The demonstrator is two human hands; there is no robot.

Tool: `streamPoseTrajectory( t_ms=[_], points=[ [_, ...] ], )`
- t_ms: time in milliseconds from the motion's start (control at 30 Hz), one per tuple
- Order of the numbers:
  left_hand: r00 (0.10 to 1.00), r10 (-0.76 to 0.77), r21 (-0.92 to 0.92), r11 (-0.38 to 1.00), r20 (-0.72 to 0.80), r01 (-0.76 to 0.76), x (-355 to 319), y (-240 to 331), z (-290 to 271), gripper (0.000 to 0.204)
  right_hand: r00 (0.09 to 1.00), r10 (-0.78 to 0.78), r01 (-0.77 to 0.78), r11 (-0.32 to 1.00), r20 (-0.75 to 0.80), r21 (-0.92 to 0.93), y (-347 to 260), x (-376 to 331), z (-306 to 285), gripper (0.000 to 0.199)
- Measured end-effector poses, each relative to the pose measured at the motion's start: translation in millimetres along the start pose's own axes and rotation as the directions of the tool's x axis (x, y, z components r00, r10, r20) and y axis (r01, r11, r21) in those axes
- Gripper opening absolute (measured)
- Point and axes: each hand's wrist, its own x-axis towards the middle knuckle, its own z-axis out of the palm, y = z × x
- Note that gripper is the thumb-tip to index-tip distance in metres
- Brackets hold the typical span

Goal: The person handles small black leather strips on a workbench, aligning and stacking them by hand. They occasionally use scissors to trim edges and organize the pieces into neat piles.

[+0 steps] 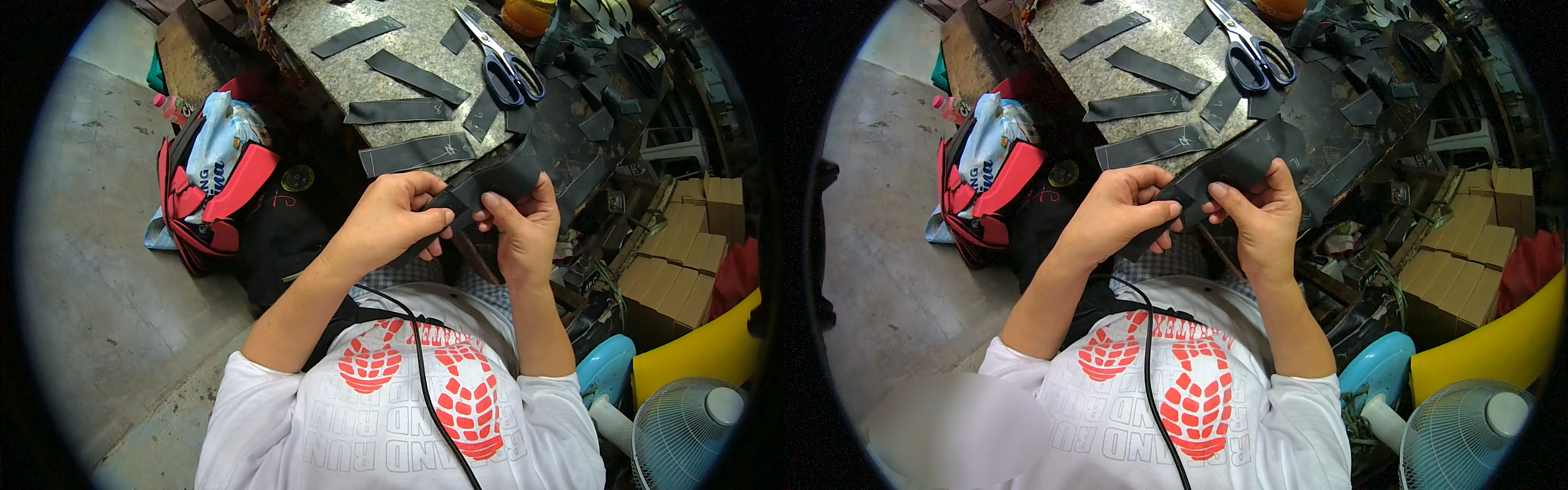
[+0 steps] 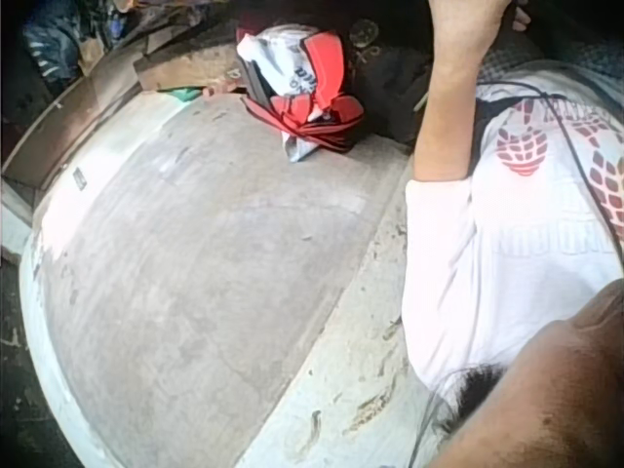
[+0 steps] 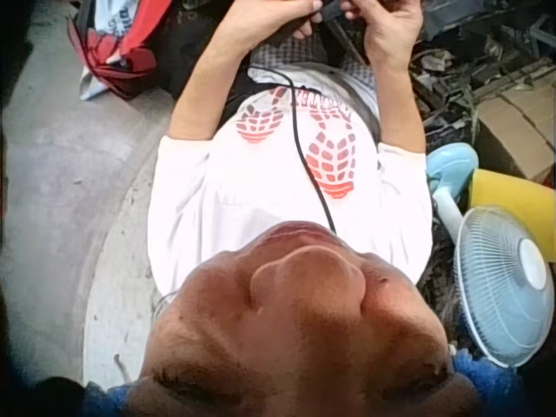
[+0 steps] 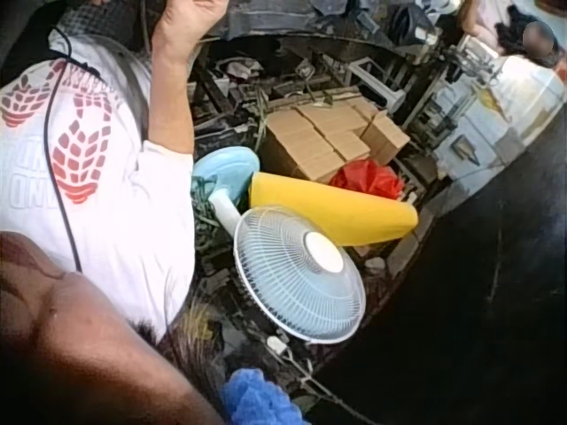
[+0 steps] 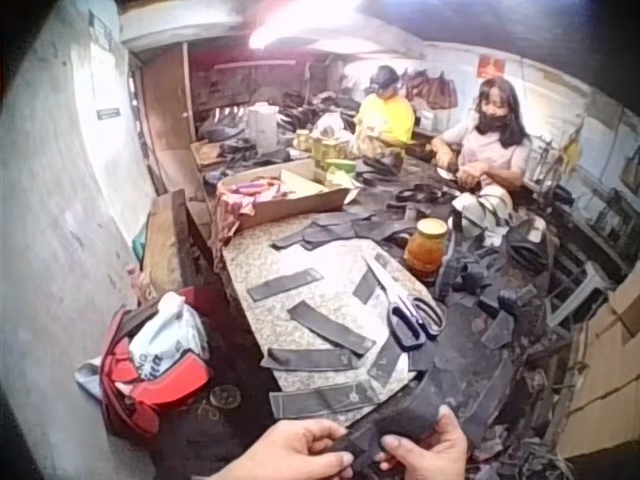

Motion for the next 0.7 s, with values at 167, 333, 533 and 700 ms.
streamPoseTrajectory(
  t_ms=[167, 333, 533, 700],
  points=[
    [1.000, 0.010, -0.007, 1.000, 0.021, -0.010, 0.8, -1.3, 1.4, 0.021, 1.000, -0.015, 0.015, 0.999, -0.003, -0.052, 2.9, -2.5, 4.2, 0.026],
    [1.000, 0.004, -0.009, 1.000, 0.017, -0.004, 0.1, 0.1, 1.0, 0.020, 1.000, -0.021, 0.021, 0.998, 0.003, -0.055, 3.7, -2.9, 3.3, 0.026],
    [1.000, 0.002, -0.010, 1.000, 0.024, -0.001, 0.4, 0.8, 1.3, 0.021, 0.999, -0.030, 0.031, 0.998, 0.016, -0.055, 5.3, -3.4, 2.7, 0.026],
    [1.000, 0.014, -0.010, 1.000, 0.012, -0.014, 1.3, -0.7, 2.2, 0.020, 0.999, -0.043, 0.044, 0.998, 0.018, -0.054, 6.6, -2.8, 2.0, 0.026]
  ],
)
